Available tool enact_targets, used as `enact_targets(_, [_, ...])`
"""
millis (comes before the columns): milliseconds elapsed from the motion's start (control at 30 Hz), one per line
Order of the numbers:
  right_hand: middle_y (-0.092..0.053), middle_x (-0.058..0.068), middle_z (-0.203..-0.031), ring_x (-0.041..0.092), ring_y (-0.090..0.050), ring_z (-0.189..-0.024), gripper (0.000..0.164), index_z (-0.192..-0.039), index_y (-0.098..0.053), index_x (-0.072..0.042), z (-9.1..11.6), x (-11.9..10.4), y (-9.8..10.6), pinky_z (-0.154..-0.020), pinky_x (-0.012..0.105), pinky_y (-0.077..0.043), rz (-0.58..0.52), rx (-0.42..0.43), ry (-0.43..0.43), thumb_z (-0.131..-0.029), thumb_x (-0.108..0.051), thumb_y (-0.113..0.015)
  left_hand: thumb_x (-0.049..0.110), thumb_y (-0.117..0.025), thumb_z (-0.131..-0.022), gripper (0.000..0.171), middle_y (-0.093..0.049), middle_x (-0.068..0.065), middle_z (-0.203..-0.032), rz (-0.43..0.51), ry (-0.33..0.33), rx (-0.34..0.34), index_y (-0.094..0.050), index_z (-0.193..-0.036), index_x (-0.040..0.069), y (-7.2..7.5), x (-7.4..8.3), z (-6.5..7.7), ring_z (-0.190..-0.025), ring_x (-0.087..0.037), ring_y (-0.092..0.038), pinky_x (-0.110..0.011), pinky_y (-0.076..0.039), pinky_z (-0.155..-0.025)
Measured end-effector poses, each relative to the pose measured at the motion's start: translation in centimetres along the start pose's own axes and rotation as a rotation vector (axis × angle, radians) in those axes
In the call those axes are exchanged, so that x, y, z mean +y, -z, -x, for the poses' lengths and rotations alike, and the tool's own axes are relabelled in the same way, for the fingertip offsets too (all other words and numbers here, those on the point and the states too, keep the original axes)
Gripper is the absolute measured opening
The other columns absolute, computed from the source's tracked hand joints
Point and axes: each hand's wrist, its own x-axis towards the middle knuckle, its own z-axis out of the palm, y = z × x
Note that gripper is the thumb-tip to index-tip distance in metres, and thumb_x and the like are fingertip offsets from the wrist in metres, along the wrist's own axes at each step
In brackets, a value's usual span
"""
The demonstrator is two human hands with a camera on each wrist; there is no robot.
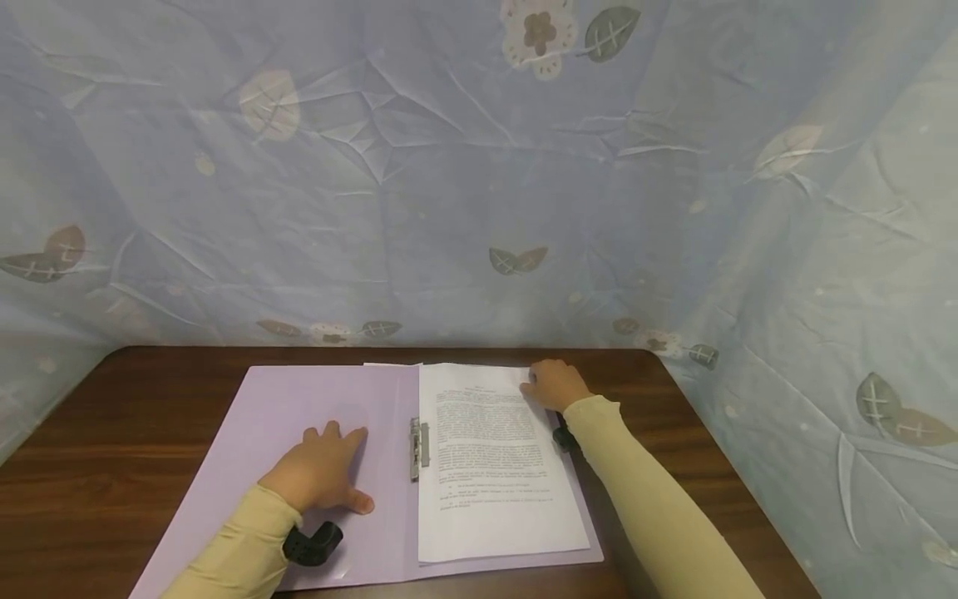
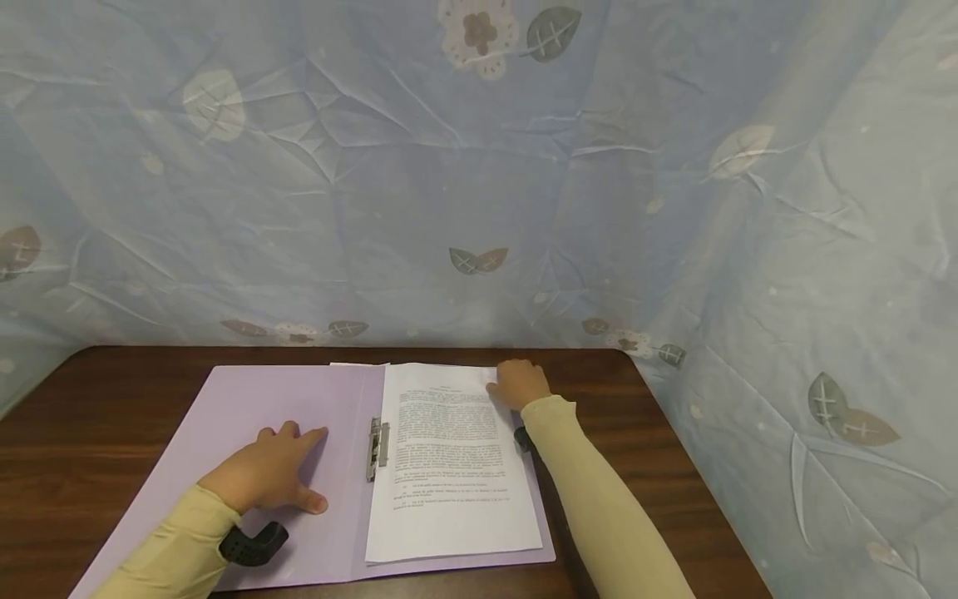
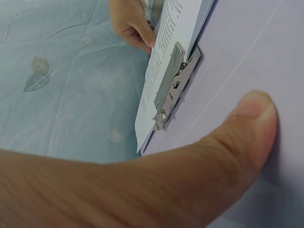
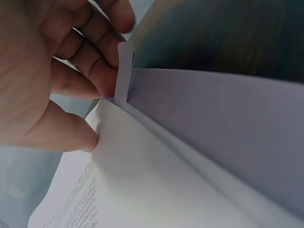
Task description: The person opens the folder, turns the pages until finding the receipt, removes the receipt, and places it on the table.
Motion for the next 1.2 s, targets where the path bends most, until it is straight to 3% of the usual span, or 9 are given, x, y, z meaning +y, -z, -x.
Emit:
enact_targets(100, [-0.066,0.005,-0.082,0.020,-0.054,-0.067,0.019,-0.089,-0.068,-0.008,-0.2,0.0,-0.2,-0.065,0.038,-0.047,-0.006,0.010,-0.002,-0.096,-0.026,-0.069,0.049,-0.093,-0.066,0.100,-0.054,-0.034,-0.117,0.000,-0.001,0.001,-0.054,-0.141,-0.004,-0.1,-0.1,0.0,-0.103,-0.053,-0.053,-0.065,-0.051,-0.086])
enact_targets(267, [-0.071,0.011,-0.098,0.023,-0.058,-0.075,0.024,-0.104,-0.070,-0.003,-0.6,0.4,-0.4,-0.071,0.041,-0.050,-0.044,0.010,-0.039,-0.095,-0.025,-0.073,0.049,-0.093,-0.066,0.099,-0.054,-0.033,-0.116,-0.003,-0.006,0.011,-0.054,-0.140,-0.004,-0.2,-0.1,0.0,-0.101,-0.051,-0.053,-0.064,-0.051,-0.085])
enact_targets(367, [-0.071,0.016,-0.114,0.028,-0.067,-0.093,0.035,-0.122,-0.066,0.002,-0.8,0.7,-0.6,-0.084,0.046,-0.055,-0.105,0.000,-0.067,-0.095,-0.021,-0.073,0.049,-0.093,-0.066,0.099,-0.054,-0.033,-0.116,-0.007,-0.006,0.016,-0.054,-0.140,-0.004,-0.1,-0.1,0.0,-0.101,-0.051,-0.053,-0.064,-0.052,-0.085])
enact_targets(467, [-0.066,0.022,-0.130,0.036,-0.066,-0.115,0.054,-0.140,-0.054,0.006,-1.1,1.0,-0.6,-0.097,0.051,-0.053,-0.199,-0.009,-0.095,-0.095,-0.017,-0.072,0.049,-0.094,-0.066,0.100,-0.054,-0.033,-0.117,-0.006,-0.005,0.019,-0.054,-0.141,-0.004,-0.1,-0.1,0.0,-0.101,-0.051,-0.053,-0.064,-0.052,-0.085])
enact_targets(567, [-0.063,0.025,-0.134,0.038,-0.063,-0.121,0.063,-0.147,-0.047,0.007,-1.1,1.2,-0.3,-0.101,0.054,-0.052,-0.297,-0.014,-0.122,-0.093,-0.015,-0.071,0.049,-0.094,-0.066,0.100,-0.054,-0.034,-0.118,-0.003,-0.003,0.017,-0.054,-0.141,-0.004,-0.1,-0.1,0.0,-0.102,-0.052,-0.053,-0.065,-0.051,-0.086])
enact_targets(700, [-0.067,0.020,-0.124,0.031,-0.066,-0.107,0.054,-0.139,-0.056,0.007,-0.8,1.6,0.5,-0.093,0.047,-0.056,-0.453,-0.025,-0.139,-0.094,-0.017,-0.071,0.048,-0.094,-0.066,0.099,-0.054,-0.034,-0.119,0.000,-0.001,0.012,-0.054,-0.141,-0.004,-0.2,-0.1,0.0,-0.103,-0.052,-0.053,-0.065,-0.051,-0.087])
enact_targets(900, [-0.065,0.009,-0.099,0.024,-0.058,-0.091,0.018,-0.102,-0.072,-0.004,-0.1,2.3,2.3,-0.079,0.037,-0.047,-0.637,-0.062,-0.117,-0.100,-0.021,-0.068,0.049,-0.094,-0.065,0.100,-0.055,-0.034,-0.119,-0.004,0.006,0.016,-0.054,-0.140,-0.003,-0.3,0.0,0.1,-0.102,-0.050,-0.054,-0.065,-0.052,-0.086])
enact_targets(1033, [-0.069,0.008,-0.103,0.023,-0.063,-0.093,0.018,-0.103,-0.074,-0.007,0.3,2.8,3.1,-0.081,0.037,-0.054,-0.716,-0.111,-0.121,-0.100,-0.023,-0.068,0.049,-0.094,-0.065,0.099,-0.055,-0.033,-0.117,-0.009,0.002,0.025,-0.055,-0.139,-0.003,-0.3,0.1,0.2,-0.101,-0.050,-0.054,-0.064,-0.052,-0.085])
enact_targets(1200, [-0.070,0.010,-0.091,0.021,-0.066,-0.077,0.018,-0.103,-0.071,-0.003,1.4,3.1,3.4,-0.069,0.033,-0.058,-0.773,-0.257,-0.095,-0.097,-0.020,-0.072,0.048,-0.094,-0.066,0.098,-0.055,-0.034,-0.117,-0.010,-0.002,0.026,-0.055,-0.139,-0.004,-0.3,0.0,0.2,-0.101,-0.052,-0.054,-0.065,-0.051,-0.085])
